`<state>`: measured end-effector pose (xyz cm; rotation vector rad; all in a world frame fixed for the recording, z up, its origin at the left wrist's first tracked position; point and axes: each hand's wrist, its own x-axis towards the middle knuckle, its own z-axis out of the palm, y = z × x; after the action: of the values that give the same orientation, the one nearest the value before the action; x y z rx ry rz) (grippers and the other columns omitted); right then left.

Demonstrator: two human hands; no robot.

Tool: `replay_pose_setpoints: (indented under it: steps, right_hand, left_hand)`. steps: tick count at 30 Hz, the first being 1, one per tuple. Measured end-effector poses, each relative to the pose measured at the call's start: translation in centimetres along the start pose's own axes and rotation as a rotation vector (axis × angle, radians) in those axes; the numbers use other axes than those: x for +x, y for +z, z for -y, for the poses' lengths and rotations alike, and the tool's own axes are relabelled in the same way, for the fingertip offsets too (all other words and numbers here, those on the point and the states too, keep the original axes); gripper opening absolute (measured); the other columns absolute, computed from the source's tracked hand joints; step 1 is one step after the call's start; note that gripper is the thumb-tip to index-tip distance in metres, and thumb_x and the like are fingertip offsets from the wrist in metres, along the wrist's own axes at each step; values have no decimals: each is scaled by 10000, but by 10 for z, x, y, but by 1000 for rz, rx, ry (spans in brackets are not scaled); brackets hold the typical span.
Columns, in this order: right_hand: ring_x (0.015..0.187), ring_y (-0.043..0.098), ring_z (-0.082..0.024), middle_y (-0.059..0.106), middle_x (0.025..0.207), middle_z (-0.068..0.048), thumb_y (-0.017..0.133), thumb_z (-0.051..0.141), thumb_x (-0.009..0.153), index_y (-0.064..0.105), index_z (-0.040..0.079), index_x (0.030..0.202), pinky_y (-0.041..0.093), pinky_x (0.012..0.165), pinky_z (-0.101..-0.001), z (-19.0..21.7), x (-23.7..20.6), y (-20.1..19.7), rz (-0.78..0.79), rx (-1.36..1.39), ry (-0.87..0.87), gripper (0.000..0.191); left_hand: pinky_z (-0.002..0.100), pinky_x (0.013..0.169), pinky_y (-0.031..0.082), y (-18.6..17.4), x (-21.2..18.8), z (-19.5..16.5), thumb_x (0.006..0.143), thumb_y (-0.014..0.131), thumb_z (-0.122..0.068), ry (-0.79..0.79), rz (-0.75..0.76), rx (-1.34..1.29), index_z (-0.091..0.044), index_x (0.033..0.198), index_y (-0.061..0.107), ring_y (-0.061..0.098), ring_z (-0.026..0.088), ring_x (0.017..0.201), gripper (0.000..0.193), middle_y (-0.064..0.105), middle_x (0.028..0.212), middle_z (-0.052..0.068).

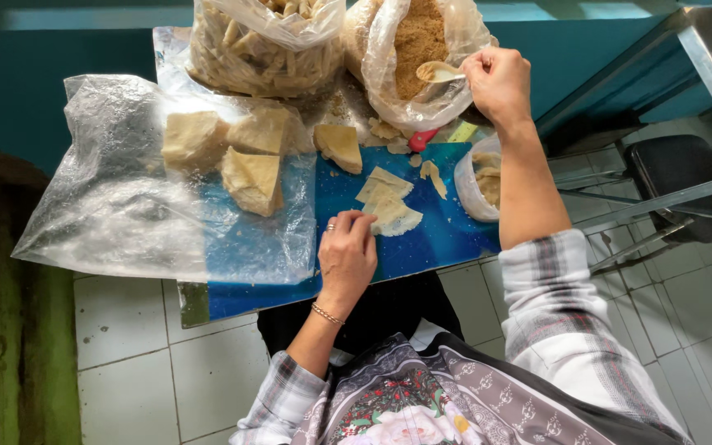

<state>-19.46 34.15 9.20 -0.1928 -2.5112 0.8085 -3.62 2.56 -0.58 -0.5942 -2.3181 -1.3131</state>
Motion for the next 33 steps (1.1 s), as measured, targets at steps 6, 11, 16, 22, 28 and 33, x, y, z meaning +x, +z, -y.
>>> replay_pose_setpoints:
  steps: [6, 11, 16, 22, 28, 33]
  right_hand:
    - [683, 585, -30, 672, 763, 11, 670, 121, 999, 768, 26, 948, 459, 605, -226, 13, -89, -13, 206, 383, 41, 145]
    - [708, 651, -114, 712, 807, -38, 696, 148, 955, 766, 52, 963, 516, 643, -291, 31, -163, -3, 340, 229, -13, 119]
    - [790, 679, -267, 693, 874, -77, 732, 147, 933, 760, 83, 962, 535, 670, -390, 52, -181, -10, 243, -40, -362, 76]
    - [808, 661, -246, 642, 836, -43, 732, 51, 897, 728, 86, 994, 527, 662, -378, 62, -189, -20, 155, -167, -666, 103]
    - [788, 654, -225, 655, 846, -29, 726, 18, 840, 745, 93, 1022, 528, 651, -353, 60, -192, -23, 119, -231, -723, 198]
    - [774, 650, -242, 668, 841, -35, 752, 47, 872, 747, 101, 1017, 523, 641, -369, 56, -187, -23, 125, -166, -671, 155]
  left_hand:
    - [375, 824, 538, -9, 5, -2, 886, 653, 10, -167, -21, -242, -110, 1075, 733, 663, 274, 921, 237, 671, 1072, 95]
    - [405, 843, 524, -8, 16, -2, 866, 682, 2, 19, -5, -70, -127, 1091, 739, 622, 315, 995, 265, 656, 1088, 99]
    - [413, 778, 499, 2, 15, -5, 795, 694, -13, 181, 172, 138, -157, 1161, 710, 595, 305, 981, 393, 612, 1172, 109]
    - [406, 782, 475, 9, 6, -4, 805, 705, -54, 260, 209, 255, -175, 1200, 687, 583, 294, 1042, 413, 578, 1197, 95]
    - [399, 789, 468, 10, 5, -1, 838, 705, -63, 267, 192, 239, -176, 1174, 700, 586, 285, 1030, 354, 579, 1184, 78]
    - [402, 785, 488, 8, 5, 0, 819, 707, -40, 271, 170, 182, -155, 1119, 716, 597, 288, 1000, 322, 600, 1147, 80]
